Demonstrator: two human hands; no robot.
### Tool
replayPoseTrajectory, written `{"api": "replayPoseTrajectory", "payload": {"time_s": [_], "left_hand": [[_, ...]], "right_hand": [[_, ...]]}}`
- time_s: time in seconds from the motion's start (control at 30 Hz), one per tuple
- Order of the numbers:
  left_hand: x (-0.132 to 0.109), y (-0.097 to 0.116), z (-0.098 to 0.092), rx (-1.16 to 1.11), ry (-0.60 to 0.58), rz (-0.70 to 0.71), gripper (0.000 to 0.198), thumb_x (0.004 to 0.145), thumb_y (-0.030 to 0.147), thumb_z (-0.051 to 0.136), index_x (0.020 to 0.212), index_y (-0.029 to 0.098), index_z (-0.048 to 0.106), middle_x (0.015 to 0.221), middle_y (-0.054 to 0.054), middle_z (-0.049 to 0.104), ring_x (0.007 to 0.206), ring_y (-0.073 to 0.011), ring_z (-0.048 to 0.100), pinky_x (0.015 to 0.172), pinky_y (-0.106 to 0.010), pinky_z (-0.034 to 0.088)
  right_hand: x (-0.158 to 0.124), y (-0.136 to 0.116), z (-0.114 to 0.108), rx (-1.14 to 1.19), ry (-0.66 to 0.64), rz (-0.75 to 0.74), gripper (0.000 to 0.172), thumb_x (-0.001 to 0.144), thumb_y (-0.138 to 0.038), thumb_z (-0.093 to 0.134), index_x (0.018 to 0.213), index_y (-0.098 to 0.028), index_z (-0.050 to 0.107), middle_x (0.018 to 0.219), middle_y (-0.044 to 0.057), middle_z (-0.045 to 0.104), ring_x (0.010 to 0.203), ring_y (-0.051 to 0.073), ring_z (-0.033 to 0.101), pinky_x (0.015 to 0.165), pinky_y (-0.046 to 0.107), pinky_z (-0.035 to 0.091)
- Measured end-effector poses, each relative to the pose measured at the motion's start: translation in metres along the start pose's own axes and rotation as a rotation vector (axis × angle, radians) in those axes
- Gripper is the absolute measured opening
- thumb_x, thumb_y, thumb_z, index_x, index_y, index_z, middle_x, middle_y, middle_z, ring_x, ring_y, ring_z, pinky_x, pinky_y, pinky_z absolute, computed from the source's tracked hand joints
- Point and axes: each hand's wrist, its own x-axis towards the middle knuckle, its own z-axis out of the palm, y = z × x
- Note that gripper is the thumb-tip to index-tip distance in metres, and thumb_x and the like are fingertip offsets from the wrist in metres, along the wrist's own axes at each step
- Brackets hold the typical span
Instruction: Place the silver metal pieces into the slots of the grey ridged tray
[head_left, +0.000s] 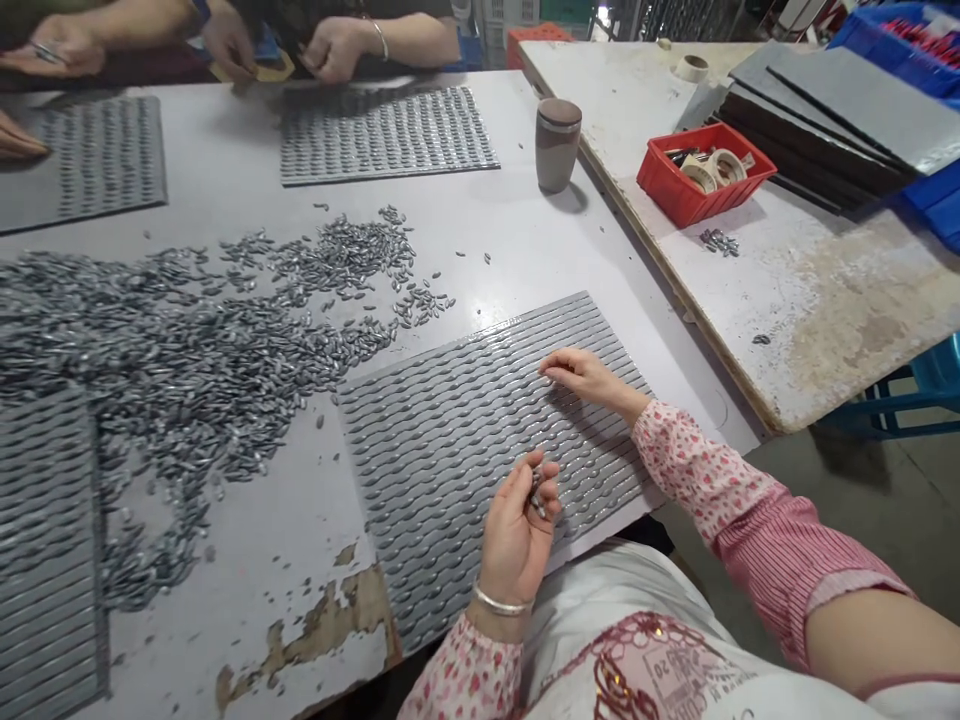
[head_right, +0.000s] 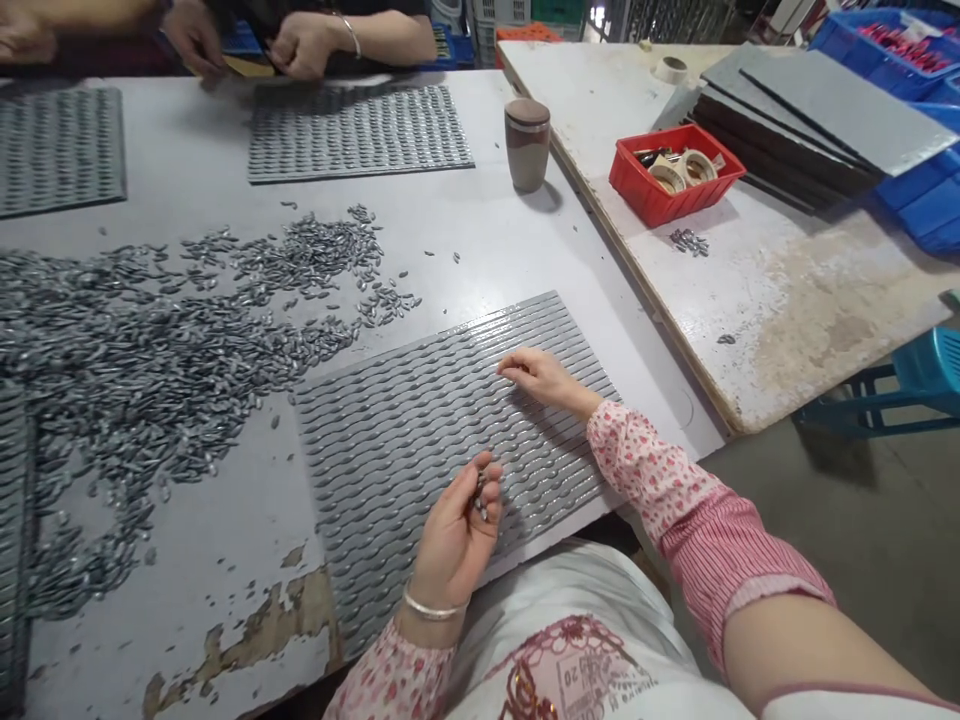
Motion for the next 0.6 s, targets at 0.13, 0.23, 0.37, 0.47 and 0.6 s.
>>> {"api": "replayPoseTrajectory", "payload": {"time_s": [0.13, 0.23, 0.37, 0.47, 0.6], "left_hand": [[0.000, -0.002, -0.003, -0.021, -0.051, -0.007, 0.014, 0.081, 0.016, 0.057, 0.093, 0.011, 0.063, 0.073, -0.003, 0.061, 0.055, -0.0051, 0.052, 0.048, -0.015, 0.045], [0.001, -0.003, -0.003, -0.013, -0.047, 0.003, 0.016, 0.078, 0.015, 0.061, 0.095, 0.013, 0.062, 0.077, -0.004, 0.063, 0.060, -0.0074, 0.056, 0.052, -0.016, 0.047], [0.000, -0.004, -0.002, 0.005, 0.011, 0.017, 0.011, 0.076, 0.017, 0.065, 0.085, 0.015, 0.060, 0.081, -0.005, 0.067, 0.063, -0.0101, 0.061, 0.050, -0.017, 0.048], [0.002, -0.003, -0.001, -0.003, 0.048, 0.038, 0.014, 0.072, 0.018, 0.069, 0.083, 0.015, 0.061, 0.082, -0.003, 0.066, 0.064, -0.0092, 0.061, 0.051, -0.017, 0.048], [0.006, -0.003, -0.001, -0.062, 0.087, 0.062, 0.015, 0.070, 0.018, 0.072, 0.081, 0.014, 0.063, 0.074, 0.000, 0.063, 0.058, -0.0052, 0.056, 0.050, -0.014, 0.047]], "right_hand": [[0.016, 0.014, -0.002, -0.406, -0.050, -0.081, 0.010, 0.082, -0.009, 0.056, 0.083, -0.014, 0.065, 0.080, 0.003, 0.062, 0.080, 0.016, 0.051, 0.077, 0.028, 0.037], [0.018, 0.018, 0.004, -0.475, -0.043, -0.082, 0.006, 0.081, -0.010, 0.059, 0.080, -0.015, 0.063, 0.076, 0.002, 0.062, 0.076, 0.016, 0.050, 0.074, 0.026, 0.036], [0.021, 0.022, 0.009, -0.523, -0.024, -0.092, 0.007, 0.079, -0.009, 0.060, 0.075, -0.015, 0.061, 0.074, 0.002, 0.059, 0.075, 0.016, 0.049, 0.077, 0.027, 0.036], [0.019, 0.019, 0.009, -0.521, 0.034, -0.074, 0.007, 0.077, -0.009, 0.061, 0.073, -0.014, 0.060, 0.074, 0.003, 0.057, 0.077, 0.017, 0.048, 0.078, 0.029, 0.036], [0.001, -0.007, 0.005, -0.147, -0.097, -0.087, 0.001, 0.080, -0.014, 0.061, 0.079, -0.014, 0.061, 0.077, 0.002, 0.058, 0.075, 0.014, 0.050, 0.072, 0.027, 0.039]]}}
